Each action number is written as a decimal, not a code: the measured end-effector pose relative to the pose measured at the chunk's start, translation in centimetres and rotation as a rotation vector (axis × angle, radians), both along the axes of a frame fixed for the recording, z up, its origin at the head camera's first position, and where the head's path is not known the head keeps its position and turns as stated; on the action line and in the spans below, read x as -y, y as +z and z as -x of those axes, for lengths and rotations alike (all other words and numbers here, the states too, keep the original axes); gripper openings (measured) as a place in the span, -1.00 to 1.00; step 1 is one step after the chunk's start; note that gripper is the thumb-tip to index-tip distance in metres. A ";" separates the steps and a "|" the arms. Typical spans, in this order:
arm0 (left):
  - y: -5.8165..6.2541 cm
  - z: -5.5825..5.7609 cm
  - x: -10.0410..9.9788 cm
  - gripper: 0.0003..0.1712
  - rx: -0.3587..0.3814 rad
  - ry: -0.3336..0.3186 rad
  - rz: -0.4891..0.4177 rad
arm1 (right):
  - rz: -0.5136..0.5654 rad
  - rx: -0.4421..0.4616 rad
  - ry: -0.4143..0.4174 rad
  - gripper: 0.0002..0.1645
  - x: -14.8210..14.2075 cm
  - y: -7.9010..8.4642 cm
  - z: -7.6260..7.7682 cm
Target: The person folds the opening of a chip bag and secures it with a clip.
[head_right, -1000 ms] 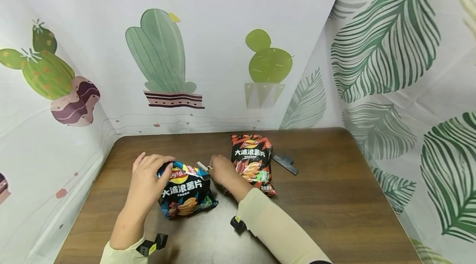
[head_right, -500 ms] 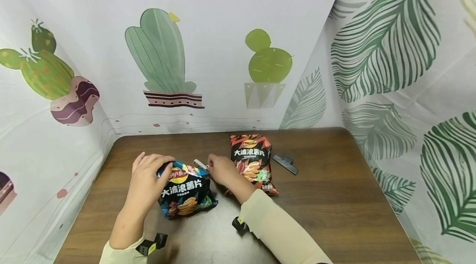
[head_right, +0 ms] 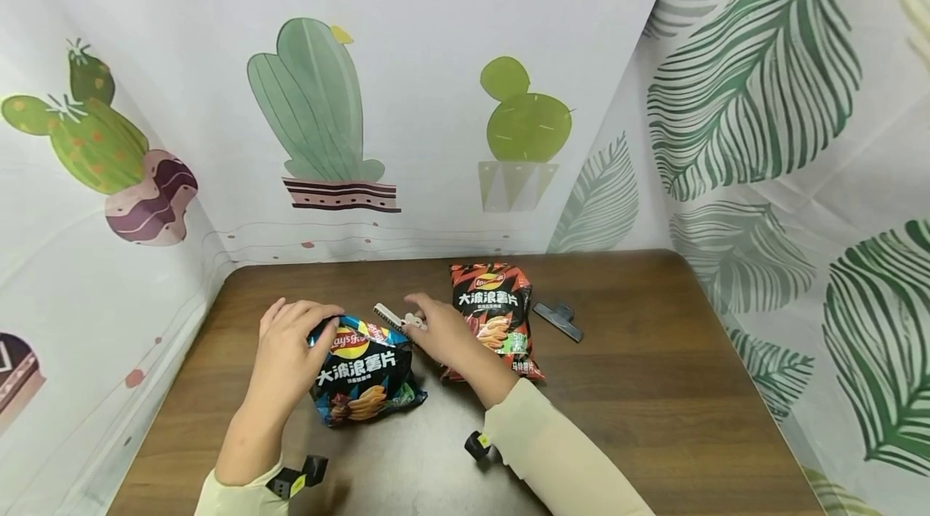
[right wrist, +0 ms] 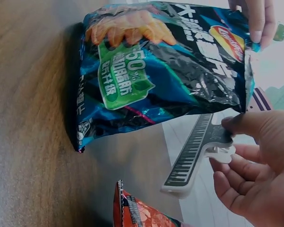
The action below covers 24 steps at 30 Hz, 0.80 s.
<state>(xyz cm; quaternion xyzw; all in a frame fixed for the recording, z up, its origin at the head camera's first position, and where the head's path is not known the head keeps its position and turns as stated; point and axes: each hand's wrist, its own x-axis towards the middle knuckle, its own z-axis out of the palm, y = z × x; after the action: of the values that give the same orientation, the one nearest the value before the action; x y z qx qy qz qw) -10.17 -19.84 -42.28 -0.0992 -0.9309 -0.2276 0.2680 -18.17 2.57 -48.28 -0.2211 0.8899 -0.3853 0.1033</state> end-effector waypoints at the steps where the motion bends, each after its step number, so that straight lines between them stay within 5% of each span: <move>1: 0.0 0.0 0.0 -0.89 -0.001 0.000 -0.002 | 0.010 0.002 -0.001 -0.46 -0.1 0.1 0.0; 8: 0.1 -0.1 0.0 -0.87 -0.002 -0.003 -0.003 | 0.066 -0.035 0.005 -0.64 -0.9 0.7 -0.5; 24: 0.0 0.0 0.0 -0.85 -0.024 0.011 -0.018 | 0.245 -0.040 0.001 -0.62 -2.2 1.1 -1.5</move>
<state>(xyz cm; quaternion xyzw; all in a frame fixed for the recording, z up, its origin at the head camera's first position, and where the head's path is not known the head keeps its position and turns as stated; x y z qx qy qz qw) -10.18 -19.87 -42.27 -0.0943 -0.9260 -0.2333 0.2814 -16.62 4.78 -47.22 -0.2402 0.8380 -0.4866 0.0580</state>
